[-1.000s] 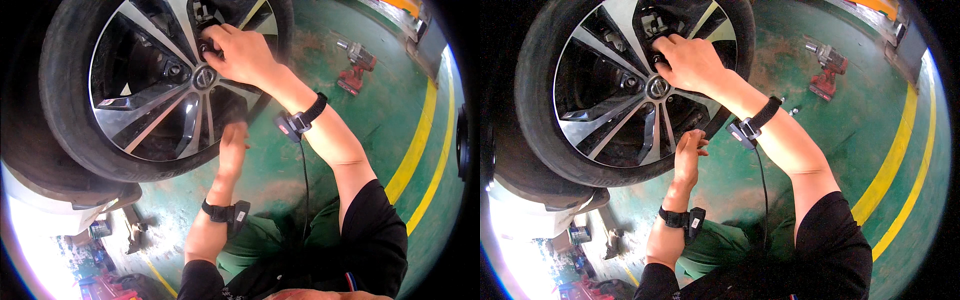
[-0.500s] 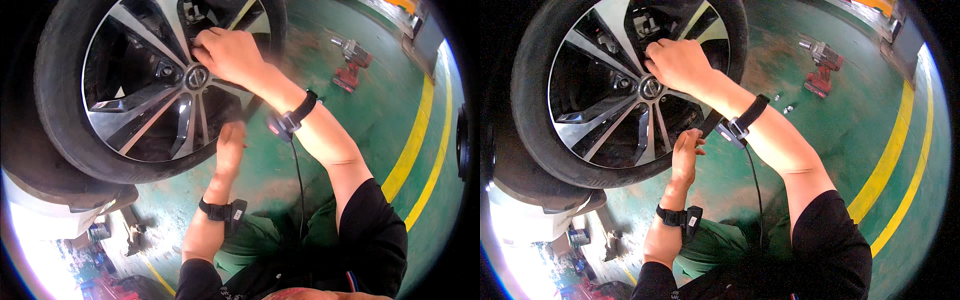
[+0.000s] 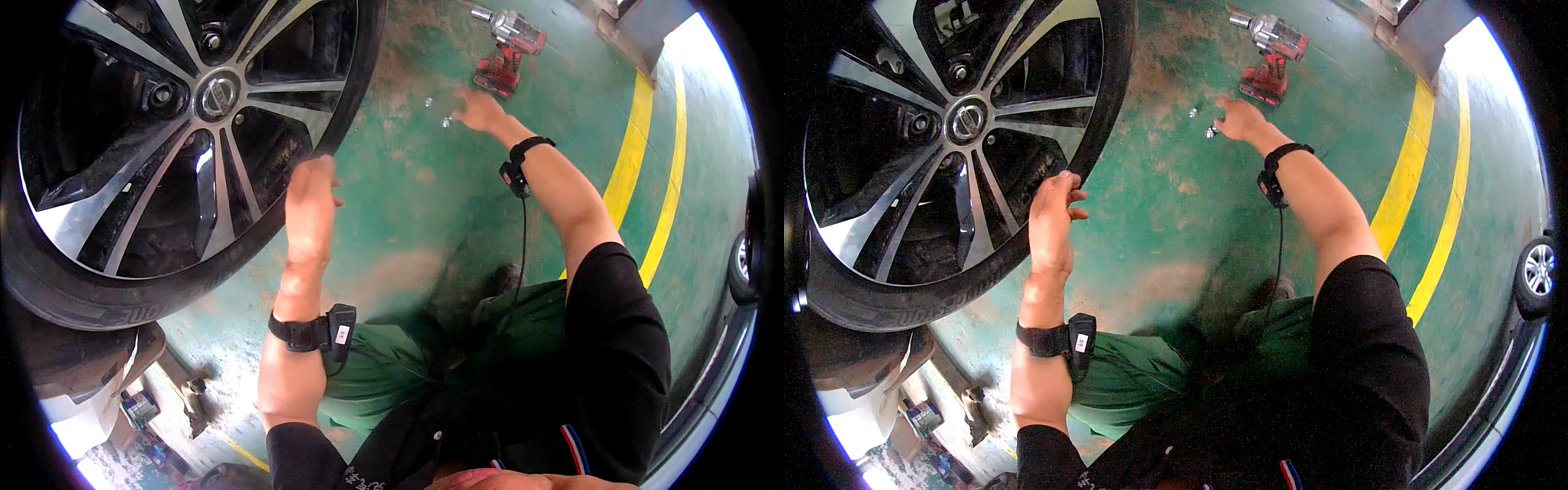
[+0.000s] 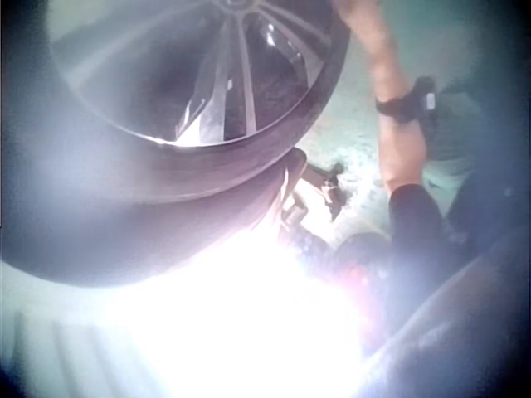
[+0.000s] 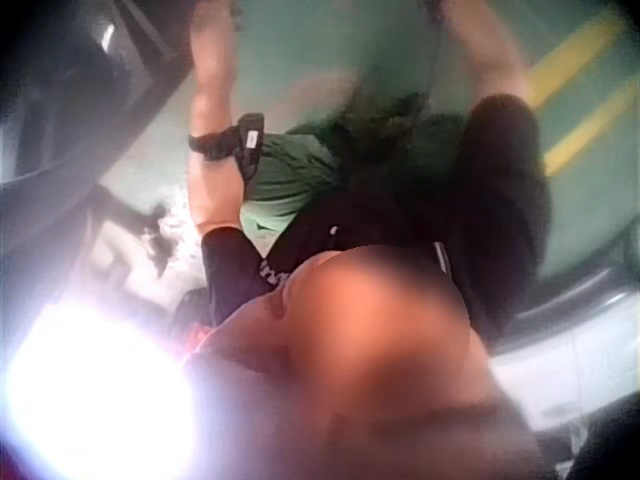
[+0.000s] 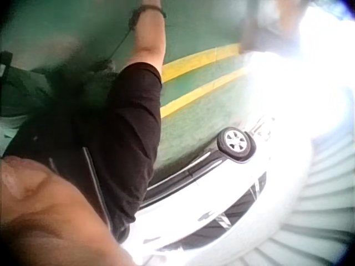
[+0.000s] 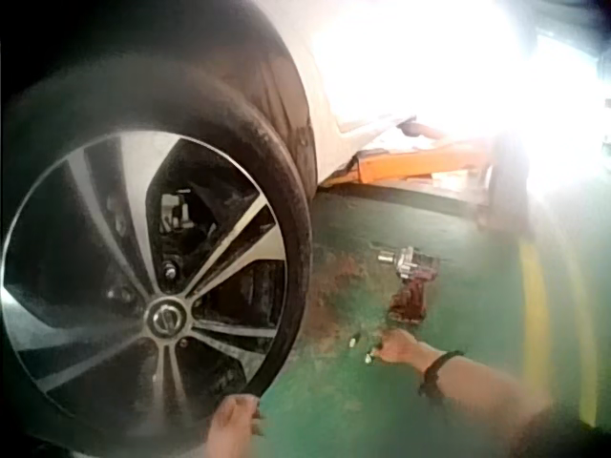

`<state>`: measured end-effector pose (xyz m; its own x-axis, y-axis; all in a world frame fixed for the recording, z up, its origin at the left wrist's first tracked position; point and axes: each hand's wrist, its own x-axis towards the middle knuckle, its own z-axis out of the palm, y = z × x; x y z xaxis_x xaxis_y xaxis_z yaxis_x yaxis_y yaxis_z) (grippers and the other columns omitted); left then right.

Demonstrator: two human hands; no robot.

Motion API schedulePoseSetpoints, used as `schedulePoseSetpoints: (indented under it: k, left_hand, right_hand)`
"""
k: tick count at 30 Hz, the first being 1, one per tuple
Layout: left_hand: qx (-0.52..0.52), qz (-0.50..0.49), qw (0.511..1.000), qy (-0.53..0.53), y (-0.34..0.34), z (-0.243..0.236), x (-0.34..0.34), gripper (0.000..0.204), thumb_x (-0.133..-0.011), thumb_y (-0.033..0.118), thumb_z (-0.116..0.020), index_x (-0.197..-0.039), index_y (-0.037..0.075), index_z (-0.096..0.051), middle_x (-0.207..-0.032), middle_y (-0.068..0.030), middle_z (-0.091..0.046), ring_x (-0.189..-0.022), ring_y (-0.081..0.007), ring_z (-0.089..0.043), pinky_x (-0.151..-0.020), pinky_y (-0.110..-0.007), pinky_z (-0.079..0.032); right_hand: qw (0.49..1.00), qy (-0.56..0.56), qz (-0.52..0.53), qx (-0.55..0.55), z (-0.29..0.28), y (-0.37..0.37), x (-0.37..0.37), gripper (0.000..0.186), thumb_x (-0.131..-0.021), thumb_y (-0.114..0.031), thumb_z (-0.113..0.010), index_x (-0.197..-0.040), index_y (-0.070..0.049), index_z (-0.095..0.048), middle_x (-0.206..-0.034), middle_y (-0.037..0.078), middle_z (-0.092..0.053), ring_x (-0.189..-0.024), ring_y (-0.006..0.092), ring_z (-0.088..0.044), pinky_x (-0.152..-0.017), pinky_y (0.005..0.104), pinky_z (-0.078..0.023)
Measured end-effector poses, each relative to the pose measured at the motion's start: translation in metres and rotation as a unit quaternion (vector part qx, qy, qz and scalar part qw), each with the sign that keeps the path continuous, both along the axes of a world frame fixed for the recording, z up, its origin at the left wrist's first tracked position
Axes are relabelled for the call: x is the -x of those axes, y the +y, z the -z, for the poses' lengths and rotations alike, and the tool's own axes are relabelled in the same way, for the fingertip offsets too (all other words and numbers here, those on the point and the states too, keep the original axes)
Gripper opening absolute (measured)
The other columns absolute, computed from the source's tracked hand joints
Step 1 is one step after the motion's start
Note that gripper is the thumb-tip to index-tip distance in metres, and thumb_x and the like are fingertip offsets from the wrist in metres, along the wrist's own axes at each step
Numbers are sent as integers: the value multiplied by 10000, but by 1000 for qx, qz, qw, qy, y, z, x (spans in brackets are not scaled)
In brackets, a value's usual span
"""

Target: The person unscrews and removes lug nuts from a car wheel by hand and then uses a power impact wrench to tighten them back onto the wheel hub.

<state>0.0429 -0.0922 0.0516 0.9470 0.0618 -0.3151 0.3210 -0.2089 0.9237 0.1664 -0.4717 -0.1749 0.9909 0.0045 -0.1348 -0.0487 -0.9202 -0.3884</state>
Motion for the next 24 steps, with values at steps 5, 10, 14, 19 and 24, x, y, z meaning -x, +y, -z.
schedulePoseSetpoints:
  k: [5,10,14,19,24]
  left_hand:
    - [-26,18,999,-15,-7,2,2,342,-1039,333,-565,-1157,26,-661,-1125,-47,-652,-1008,-157,-610,-786,-318,-501]
    - [-46,-18,999,-15,9,10,6,329,-1038,335,-582,-1144,34,-663,-1066,-53,-656,-973,-148,-618,-766,-313,-508]
    - [-108,-26,992,-60,43,36,5,315,-1035,342,-600,-1123,44,-656,-960,-46,-653,-833,-135,-589,-732,-298,-501]
    - [-135,-13,988,-78,44,52,1,351,-1032,381,-601,-1114,43,-649,-948,-52,-650,-812,-137,-570,-725,-297,-494]
    - [8,-57,995,79,31,23,-1,421,-1036,430,-566,-1130,26,-636,-1033,-79,-638,-881,-193,-624,-755,-338,-511]
  right_hand:
    - [996,88,14,-23,4,27,2,751,-885,-463,-744,-1509,-179,-437,-1424,258,-518,-1283,471,-565,-1065,541,-486]
    - [995,73,42,-58,24,74,-4,888,-849,-206,-801,-1573,-156,-289,-1370,340,-529,-1251,516,-566,-1064,542,-487]
    - [993,83,63,-49,45,86,-34,854,-854,-221,-749,-1577,-188,-295,-1349,311,-568,-1226,495,-580,-1036,529,-510]
    - [998,56,6,-6,74,65,-55,454,-893,-217,-732,-1315,-126,-594,-1210,230,-681,-1095,420,-662,-914,517,-566]
    - [966,202,7,-161,38,92,-61,416,-904,-203,-737,-1240,14,-622,-1080,195,-712,-787,318,-740,-643,397,-612]
